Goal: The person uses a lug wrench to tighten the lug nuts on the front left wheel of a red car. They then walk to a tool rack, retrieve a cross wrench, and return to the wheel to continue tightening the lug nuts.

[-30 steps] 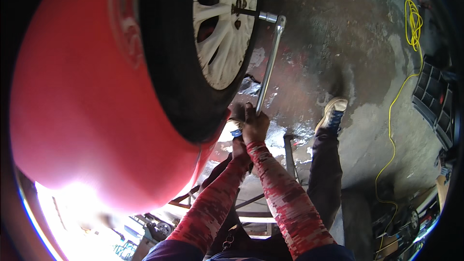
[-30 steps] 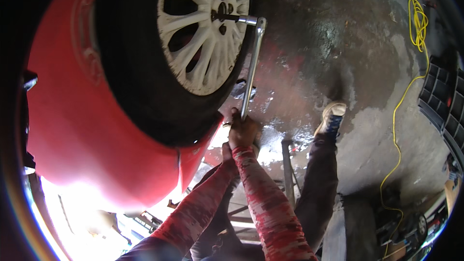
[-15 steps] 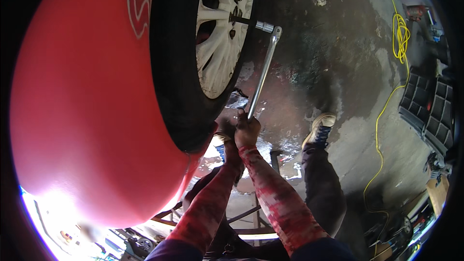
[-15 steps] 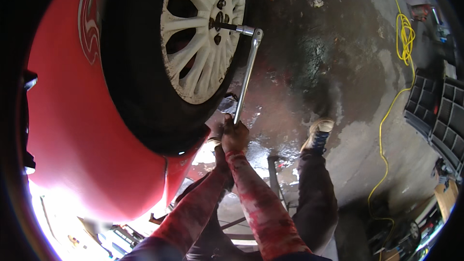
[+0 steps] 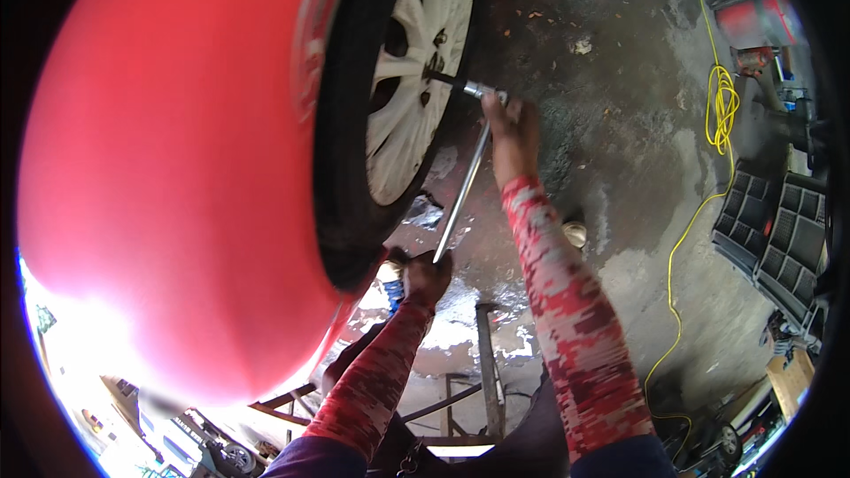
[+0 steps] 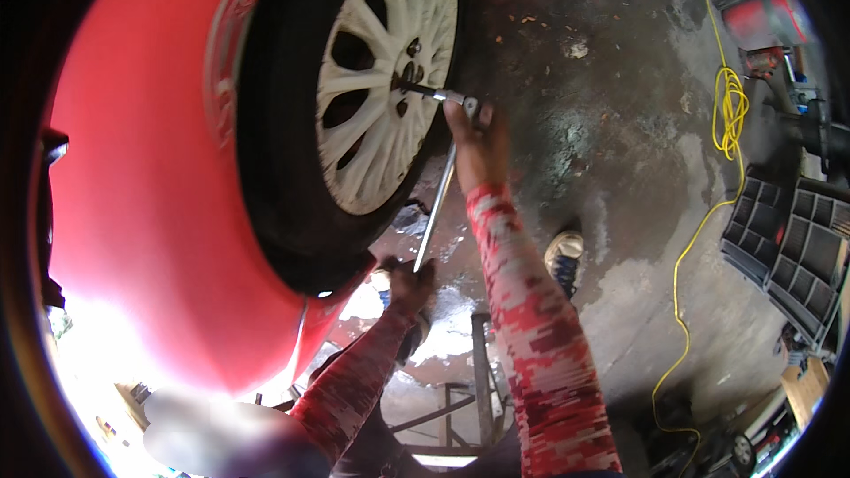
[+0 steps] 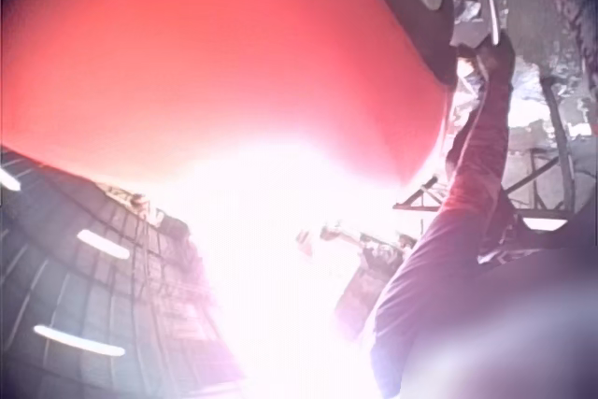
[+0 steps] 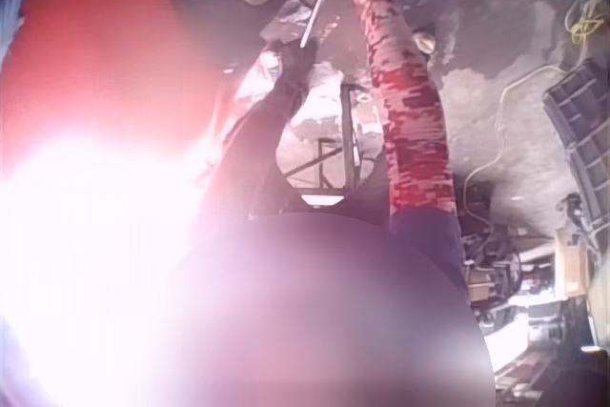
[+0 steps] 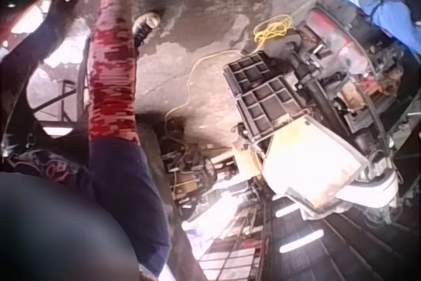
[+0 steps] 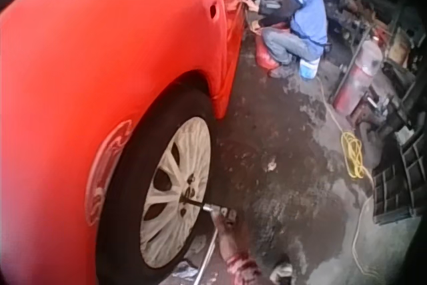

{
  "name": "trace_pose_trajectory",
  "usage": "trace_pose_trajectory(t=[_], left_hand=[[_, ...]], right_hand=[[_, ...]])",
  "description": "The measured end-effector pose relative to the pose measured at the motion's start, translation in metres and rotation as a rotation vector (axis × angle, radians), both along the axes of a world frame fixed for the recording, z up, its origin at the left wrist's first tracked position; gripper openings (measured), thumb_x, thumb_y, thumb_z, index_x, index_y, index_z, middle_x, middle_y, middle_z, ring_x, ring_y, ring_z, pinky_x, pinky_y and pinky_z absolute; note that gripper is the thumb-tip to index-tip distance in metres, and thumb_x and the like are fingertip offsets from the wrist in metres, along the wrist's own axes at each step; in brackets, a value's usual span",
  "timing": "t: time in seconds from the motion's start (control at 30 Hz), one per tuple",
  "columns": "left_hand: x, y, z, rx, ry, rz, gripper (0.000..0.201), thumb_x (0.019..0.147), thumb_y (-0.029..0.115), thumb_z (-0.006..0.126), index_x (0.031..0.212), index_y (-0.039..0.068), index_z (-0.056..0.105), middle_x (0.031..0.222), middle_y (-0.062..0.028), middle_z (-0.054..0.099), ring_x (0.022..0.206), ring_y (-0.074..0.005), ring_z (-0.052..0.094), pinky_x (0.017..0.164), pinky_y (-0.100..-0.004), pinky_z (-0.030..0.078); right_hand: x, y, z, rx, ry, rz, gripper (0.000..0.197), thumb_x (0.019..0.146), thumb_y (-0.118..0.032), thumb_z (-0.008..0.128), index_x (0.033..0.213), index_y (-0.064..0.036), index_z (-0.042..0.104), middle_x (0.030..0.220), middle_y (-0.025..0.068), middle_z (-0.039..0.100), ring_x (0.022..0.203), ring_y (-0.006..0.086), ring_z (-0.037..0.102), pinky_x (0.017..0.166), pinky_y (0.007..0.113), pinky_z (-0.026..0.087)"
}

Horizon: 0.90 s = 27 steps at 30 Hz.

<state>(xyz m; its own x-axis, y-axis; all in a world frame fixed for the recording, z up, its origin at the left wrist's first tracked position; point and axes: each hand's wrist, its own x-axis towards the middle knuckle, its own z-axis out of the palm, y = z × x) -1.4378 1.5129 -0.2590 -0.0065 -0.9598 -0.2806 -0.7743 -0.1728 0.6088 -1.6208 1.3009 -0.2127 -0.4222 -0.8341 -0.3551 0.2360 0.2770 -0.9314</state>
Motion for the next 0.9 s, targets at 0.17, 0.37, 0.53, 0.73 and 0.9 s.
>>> trace_pose_trajectory(t=[0.17,0.37,0.53,0.73,0.9], left_hand=[[-0.004,-0.002,-0.012,0.135,0.136,0.131,0.032,0.09,0.025,0.063,0.069,0.002,0.062,0.053,-0.0139,0.056,0.048,-0.0276,0.056,0.05,-0.0416,0.041],[-0.004,-0.007,-0.08,0.005,0.065,0.129,0.026,0.083,0.023,0.061,0.067,0.003,0.057,0.056,-0.0165,0.054,0.05,-0.0341,0.054,0.049,-0.0447,0.04],[-0.045,-0.074,-0.174,-0.053,-0.022,0.225,0.022,0.078,0.028,0.062,0.079,0.007,0.067,0.073,-0.0215,0.064,0.072,-0.0413,0.065,0.062,-0.0488,0.05],[-0.047,-0.103,-0.168,0.579,-0.171,0.077,0.046,0.083,0.047,0.058,0.101,0.006,0.073,0.097,-0.0233,0.07,0.096,-0.0404,0.067,0.082,-0.0472,0.053],[-0.021,-0.085,-0.138,0.665,-0.071,-0.116,0.054,0.082,0.056,0.065,0.1,0.006,0.07,0.094,-0.0209,0.07,0.091,-0.0382,0.067,0.08,-0.0469,0.052]], right_hand=[[-0.024,-0.07,0.018,0.313,-0.274,0.42,0.046,0.084,-0.048,0.075,0.096,-0.0042,0.064,0.077,0.004,0.063,0.055,0.0095,0.055,0.047,0.025,0.047],[-0.008,-0.062,0.017,0.296,-0.018,0.262,0.039,0.082,-0.044,0.079,0.078,-0.0069,0.067,0.069,0.0003,0.061,0.052,0.007,0.05,0.046,0.025,0.045],[-0.017,-0.057,-0.009,-0.179,0.333,0.403,0.041,0.083,-0.039,0.08,0.09,0.0001,0.072,0.068,0.0005,0.061,0.055,0.0063,0.053,0.049,0.025,0.045],[-0.031,-0.058,-0.006,-0.33,0.368,0.499,0.033,0.085,-0.033,0.076,0.094,-0.001,0.074,0.078,0.015,0.071,0.062,0.0201,0.064,0.063,0.033,0.051],[-0.033,-0.063,0.008,-0.133,0.194,0.568,0.032,0.085,-0.031,0.076,0.094,0.0001,0.074,0.076,0.0139,0.071,0.06,0.0187,0.063,0.06,0.032,0.049]])
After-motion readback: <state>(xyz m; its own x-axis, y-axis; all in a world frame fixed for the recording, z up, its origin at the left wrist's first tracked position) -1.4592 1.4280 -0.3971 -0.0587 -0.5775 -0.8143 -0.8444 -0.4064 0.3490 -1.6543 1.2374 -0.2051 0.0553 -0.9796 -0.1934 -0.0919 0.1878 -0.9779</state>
